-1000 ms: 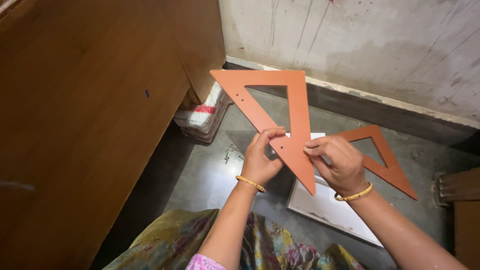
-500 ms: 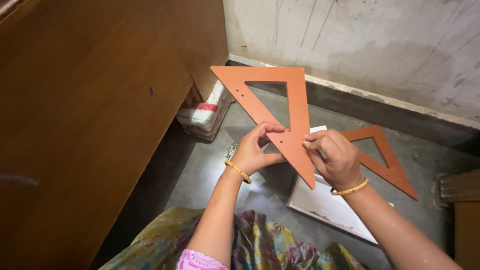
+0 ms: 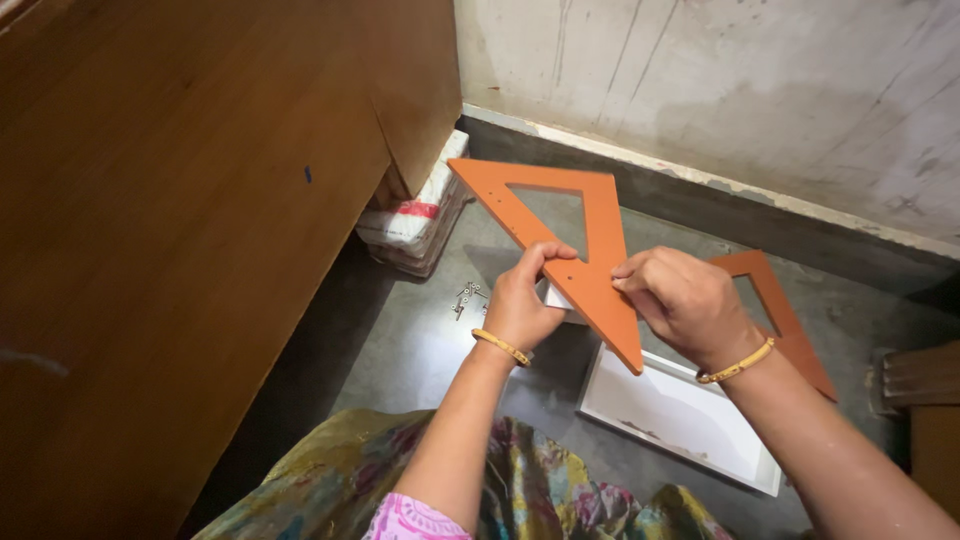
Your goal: The person assembles a small white rectangular box using orange triangular wooden supports and screws. They align the supports to the box, insert screws by hand, and tighten them to secure the supports to the box.
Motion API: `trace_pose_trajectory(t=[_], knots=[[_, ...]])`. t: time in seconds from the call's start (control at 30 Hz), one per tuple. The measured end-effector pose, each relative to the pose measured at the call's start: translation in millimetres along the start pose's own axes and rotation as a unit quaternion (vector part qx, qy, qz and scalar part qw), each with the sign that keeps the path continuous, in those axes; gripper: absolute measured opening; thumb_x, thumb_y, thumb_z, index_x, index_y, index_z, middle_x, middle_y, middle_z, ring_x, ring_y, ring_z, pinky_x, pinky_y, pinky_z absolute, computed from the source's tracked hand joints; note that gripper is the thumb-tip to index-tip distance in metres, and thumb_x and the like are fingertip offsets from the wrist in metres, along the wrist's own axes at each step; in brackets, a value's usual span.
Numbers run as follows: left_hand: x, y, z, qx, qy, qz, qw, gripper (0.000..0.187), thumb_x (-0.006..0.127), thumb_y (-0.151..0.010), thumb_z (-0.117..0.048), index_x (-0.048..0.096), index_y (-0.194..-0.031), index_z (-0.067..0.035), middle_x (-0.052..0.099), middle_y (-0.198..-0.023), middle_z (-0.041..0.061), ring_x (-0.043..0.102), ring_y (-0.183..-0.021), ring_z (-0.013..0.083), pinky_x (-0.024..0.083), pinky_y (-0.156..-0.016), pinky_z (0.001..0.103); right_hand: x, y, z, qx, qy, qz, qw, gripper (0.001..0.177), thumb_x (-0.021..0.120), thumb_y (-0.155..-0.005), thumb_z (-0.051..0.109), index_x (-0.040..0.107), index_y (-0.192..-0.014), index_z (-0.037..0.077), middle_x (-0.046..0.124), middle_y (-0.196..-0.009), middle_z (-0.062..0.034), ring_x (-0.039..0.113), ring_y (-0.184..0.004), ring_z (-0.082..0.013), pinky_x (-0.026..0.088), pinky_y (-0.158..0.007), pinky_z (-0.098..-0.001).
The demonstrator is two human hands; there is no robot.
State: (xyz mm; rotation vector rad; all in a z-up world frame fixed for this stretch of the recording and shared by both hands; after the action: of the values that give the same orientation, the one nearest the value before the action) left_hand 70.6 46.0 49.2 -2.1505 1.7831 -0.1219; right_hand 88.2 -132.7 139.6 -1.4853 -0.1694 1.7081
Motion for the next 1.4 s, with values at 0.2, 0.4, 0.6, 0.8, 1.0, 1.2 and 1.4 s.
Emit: trace_pose_trajectory(t=[0.2, 0.4, 0.6, 0.8, 1.0, 1.2, 1.4], knots=[[4, 5, 0, 0.0, -0.109, -0.036, 0.993, 0.049, 0.074, -0.072, 0.007, 0.061, -0.116, -0.012, 0.074, -0.109, 0.013, 0.071, -0.106, 0.0351, 0.056, -0.086, 0.039, 13, 9, -22, 0.11, -0.096, 0.019, 0.989, 0.01, 0.073, -0.086, 0.0, 0.063, -0.089, 0.003, 0.074, -0.098, -0.0078, 0.074, -0.092, -0.0193, 0.06, -0.077, -0.0311], [16, -11, 9, -0.028, -0.139, -0.042, 0.989, 0.055, 0.07, -0.07, 0.011, 0.062, -0.117, -0.016, 0.073, -0.1, 0.016, 0.07, -0.1, 0.0393, 0.055, -0.081, 0.045, 22, 14, -70, 0.285, -0.323, 0.058, 0.901, 0.008, 0.066, -0.091, -0.006, 0.064, -0.09, 0.001, 0.074, -0.102, -0.009, 0.07, -0.097, -0.0127, 0.059, -0.088, -0.0298], [32, -31, 7, 0.017, -0.151, -0.056, 0.987, 0.043, 0.07, -0.08, 0.001, 0.06, -0.115, -0.022, 0.073, -0.097, 0.017, 0.068, -0.097, 0.043, 0.054, -0.076, 0.05, 8, 7, -97, 0.298, -0.336, 0.084, 0.89, 0.011, 0.061, -0.093, -0.01, 0.063, -0.092, 0.001, 0.073, -0.105, -0.0095, 0.069, -0.099, -0.0135, 0.058, -0.09, -0.0303], [41, -42, 16, -0.064, -0.208, -0.028, 0.976, 0.043, 0.063, -0.085, 0.002, 0.058, -0.118, -0.026, 0.073, -0.094, 0.016, 0.069, -0.095, 0.0406, 0.053, -0.078, 0.053, 5, -4, -94, 0.293, -0.281, 0.087, 0.91, 0.013, 0.059, -0.093, -0.012, 0.061, -0.09, 0.0, 0.073, -0.105, -0.0106, 0.071, -0.101, -0.0146, 0.06, -0.094, -0.0319], [41, -50, 19, -0.087, -0.21, -0.004, 0.974, 0.051, 0.063, -0.081, 0.004, 0.055, -0.122, -0.026, 0.073, -0.094, 0.017, 0.069, -0.096, 0.0409, 0.053, -0.079, 0.053, 2, -13, -69, 0.224, -0.138, 0.082, 0.961, 0.013, 0.06, -0.091, -0.013, 0.06, -0.089, 0.0, 0.075, -0.104, -0.0092, 0.072, -0.099, -0.0143, 0.06, -0.089, -0.0303], [42, -52, 24, -0.094, -0.205, -0.003, 0.974, 0.047, 0.062, -0.087, 0.004, 0.056, -0.122, -0.028, 0.074, -0.097, 0.017, 0.069, -0.097, 0.0407, 0.053, -0.078, 0.053, 1, -15, -48, 0.111, -0.009, 0.055, 0.992, 0.016, 0.066, -0.088, -0.012, 0.06, -0.089, 0.002, 0.075, -0.105, -0.0087, 0.074, -0.1, -0.0188, 0.059, -0.084, -0.0296], [42, -48, 23, -0.102, -0.191, -0.014, 0.976, 0.06, 0.057, -0.085, 0.01, 0.054, -0.128, -0.03, 0.072, -0.094, 0.015, 0.07, -0.094, 0.0388, 0.053, -0.076, 0.051, 4, -8, -29, -0.028, 0.104, 0.033, 0.994, 0.018, 0.072, -0.09, -0.007, 0.06, -0.089, 0.006, 0.075, -0.103, -0.0054, 0.074, -0.091, -0.0216, 0.057, -0.074, -0.0289]])
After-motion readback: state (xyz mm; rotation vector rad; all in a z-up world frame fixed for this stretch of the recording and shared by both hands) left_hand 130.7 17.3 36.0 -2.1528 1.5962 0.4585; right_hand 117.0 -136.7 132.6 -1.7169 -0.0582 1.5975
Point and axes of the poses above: each hand's wrist, its own y-axis away from the middle knuckle, its own x-axis out of the palm, z = x × y, the point moved 5 cm from there along -y, towards the middle knuckle
